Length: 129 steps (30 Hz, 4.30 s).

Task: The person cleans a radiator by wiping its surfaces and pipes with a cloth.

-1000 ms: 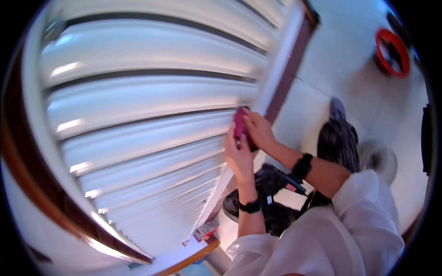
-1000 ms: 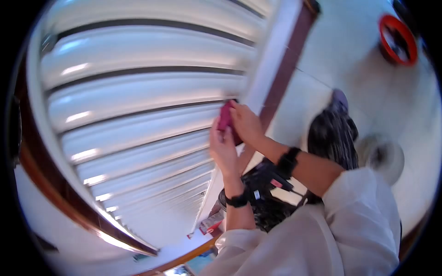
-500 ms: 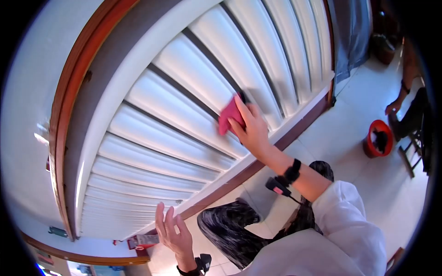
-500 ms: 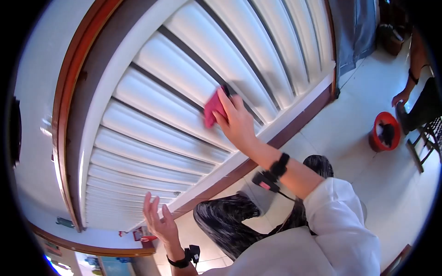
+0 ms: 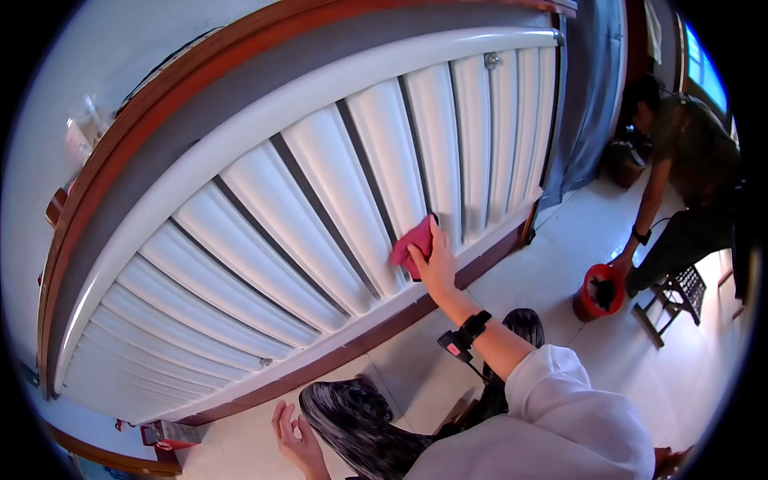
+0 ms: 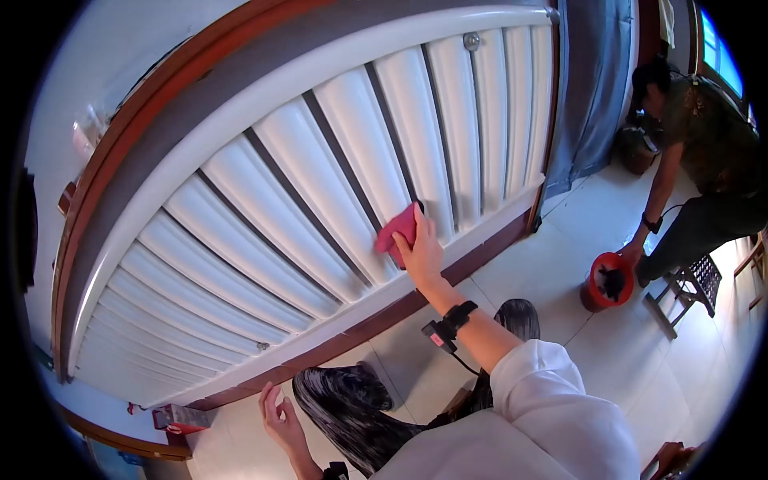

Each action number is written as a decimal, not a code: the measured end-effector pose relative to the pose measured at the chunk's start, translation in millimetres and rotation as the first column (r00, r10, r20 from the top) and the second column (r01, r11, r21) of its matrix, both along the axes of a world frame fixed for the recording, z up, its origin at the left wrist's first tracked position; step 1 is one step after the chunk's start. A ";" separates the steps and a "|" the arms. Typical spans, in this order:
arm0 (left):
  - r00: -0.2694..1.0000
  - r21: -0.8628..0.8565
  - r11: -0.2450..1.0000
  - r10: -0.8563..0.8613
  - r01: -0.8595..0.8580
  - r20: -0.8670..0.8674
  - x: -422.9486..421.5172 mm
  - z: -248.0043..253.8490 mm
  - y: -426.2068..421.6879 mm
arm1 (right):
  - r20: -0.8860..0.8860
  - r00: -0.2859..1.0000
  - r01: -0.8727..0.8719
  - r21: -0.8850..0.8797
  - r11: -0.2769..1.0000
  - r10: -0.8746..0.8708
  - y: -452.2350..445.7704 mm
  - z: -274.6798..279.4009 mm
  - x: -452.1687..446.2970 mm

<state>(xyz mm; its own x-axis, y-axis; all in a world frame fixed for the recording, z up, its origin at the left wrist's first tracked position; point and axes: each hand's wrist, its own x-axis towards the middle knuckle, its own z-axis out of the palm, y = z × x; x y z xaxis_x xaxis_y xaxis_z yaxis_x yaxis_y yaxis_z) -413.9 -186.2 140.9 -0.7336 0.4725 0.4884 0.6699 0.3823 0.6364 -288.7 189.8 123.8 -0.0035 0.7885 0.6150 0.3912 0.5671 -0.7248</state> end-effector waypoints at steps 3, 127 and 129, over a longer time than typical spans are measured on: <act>0.999 0.051 0.998 -0.026 0.025 0.022 6.0 4.2 -1.3 | -0.044 0.999 0.030 0.098 0.995 -0.026 2.3 5.6 -2.7; 0.979 0.080 0.990 0.127 -0.115 -0.160 -91.8 -85.2 82.0 | 0.271 0.903 -0.212 -0.394 0.894 0.333 -22.3 -50.4 16.2; 0.982 0.103 0.988 0.128 -0.115 -0.139 -91.2 -85.8 79.6 | 0.053 0.971 -0.232 -0.034 0.972 0.233 -16.3 1.8 18.2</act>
